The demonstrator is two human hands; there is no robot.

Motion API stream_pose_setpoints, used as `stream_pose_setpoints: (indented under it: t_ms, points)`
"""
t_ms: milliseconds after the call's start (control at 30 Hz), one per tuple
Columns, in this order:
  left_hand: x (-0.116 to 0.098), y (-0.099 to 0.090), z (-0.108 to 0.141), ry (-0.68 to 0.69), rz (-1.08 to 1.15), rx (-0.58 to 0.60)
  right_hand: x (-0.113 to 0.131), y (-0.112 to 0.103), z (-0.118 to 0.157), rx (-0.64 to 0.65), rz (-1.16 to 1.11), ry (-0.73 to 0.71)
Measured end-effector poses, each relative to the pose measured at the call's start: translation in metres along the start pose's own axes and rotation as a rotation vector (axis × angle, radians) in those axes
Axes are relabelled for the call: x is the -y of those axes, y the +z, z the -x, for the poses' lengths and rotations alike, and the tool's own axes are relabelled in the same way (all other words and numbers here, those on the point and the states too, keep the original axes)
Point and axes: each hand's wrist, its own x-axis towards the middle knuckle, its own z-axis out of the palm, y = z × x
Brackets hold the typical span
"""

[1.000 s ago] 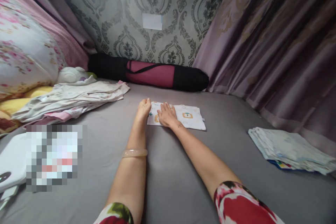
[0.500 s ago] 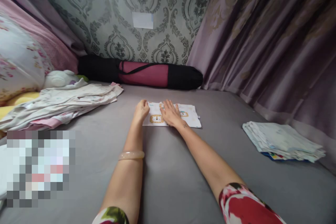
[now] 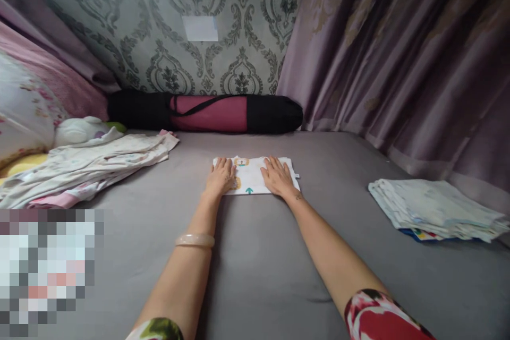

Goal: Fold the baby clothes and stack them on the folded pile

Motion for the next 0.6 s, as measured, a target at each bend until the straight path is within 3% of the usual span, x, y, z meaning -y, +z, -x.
stream_pose_setpoints:
  t_ms: [200,300,467,600]
  points:
    - [-0.002,0.002,0.004,-0.011,-0.094,0.007,-0.017,-0.007,-0.007,-0.056,-0.187,0.008]
    - [-0.004,0.001,0.004,-0.031,-0.113,0.026,-0.026,-0.009,-0.006,-0.110,-0.143,0.032]
    - [-0.007,0.001,0.003,-0.031,-0.132,0.034,-0.030,-0.008,-0.002,0.001,-0.039,0.068]
    - [-0.006,0.001,0.002,-0.027,-0.137,0.049,-0.030,-0.010,-0.006,0.006,-0.030,0.069]
